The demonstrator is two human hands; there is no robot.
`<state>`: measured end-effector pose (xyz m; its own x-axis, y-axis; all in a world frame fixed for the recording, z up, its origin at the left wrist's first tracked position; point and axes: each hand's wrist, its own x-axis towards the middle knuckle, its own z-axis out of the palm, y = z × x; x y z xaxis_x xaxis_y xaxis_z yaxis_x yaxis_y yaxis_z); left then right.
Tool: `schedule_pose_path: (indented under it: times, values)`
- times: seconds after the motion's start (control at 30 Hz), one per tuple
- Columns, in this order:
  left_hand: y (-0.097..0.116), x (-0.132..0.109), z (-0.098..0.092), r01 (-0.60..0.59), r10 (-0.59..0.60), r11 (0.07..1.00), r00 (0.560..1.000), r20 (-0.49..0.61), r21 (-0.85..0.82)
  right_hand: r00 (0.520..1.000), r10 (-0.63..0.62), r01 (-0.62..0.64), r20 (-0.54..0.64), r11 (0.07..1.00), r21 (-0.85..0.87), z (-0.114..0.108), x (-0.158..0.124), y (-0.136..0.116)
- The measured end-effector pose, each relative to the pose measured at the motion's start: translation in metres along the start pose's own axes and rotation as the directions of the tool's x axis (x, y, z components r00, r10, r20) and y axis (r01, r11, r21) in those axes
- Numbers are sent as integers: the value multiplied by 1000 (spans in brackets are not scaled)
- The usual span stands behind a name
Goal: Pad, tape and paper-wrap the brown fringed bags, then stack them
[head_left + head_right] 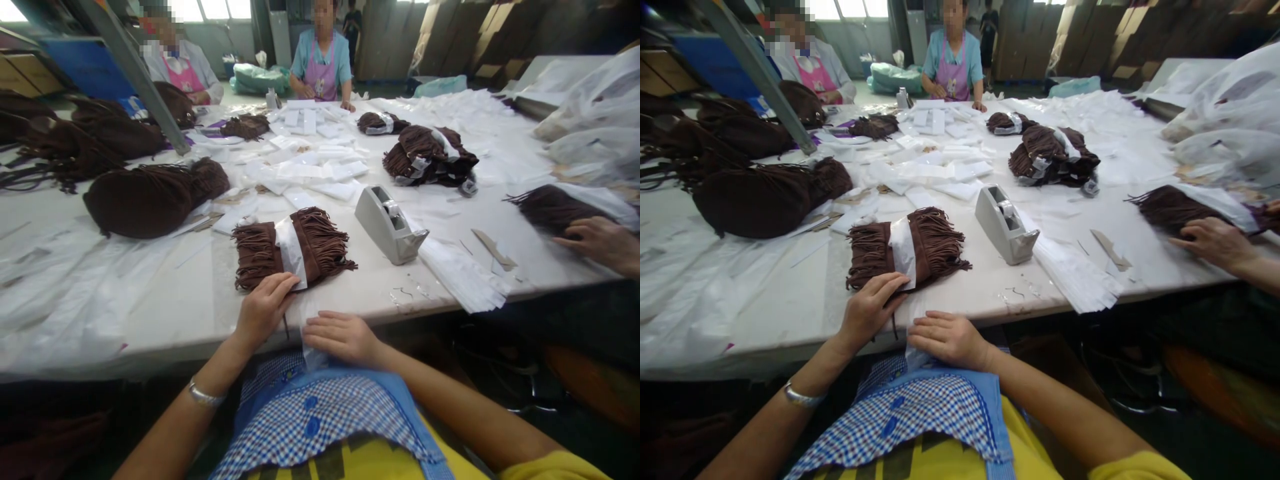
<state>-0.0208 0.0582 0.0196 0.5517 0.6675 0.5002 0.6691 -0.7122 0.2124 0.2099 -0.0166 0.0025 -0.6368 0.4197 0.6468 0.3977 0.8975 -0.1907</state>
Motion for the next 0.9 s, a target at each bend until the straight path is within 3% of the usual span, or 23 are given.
schedule_pose_path:
  times: [0.43,0.6,0.73,0.9]
  values:
    - [0,-3,10,-47,48,999,998,-42,8,998,-55,55,20,998,-11,-7,-4,-12]
    - [0,-2,10,-57,58,998,995,-80,13,998,-56,55,31,998,23,-28,11,-10]
    - [2,-2,9,-34,34,999,998,-46,6,997,-47,45,54,998,46,-50,32,-6]
    - [13,-8,6,1,-3,999,999,-37,-39,999,37,-38,11,993,110,-68,59,16]
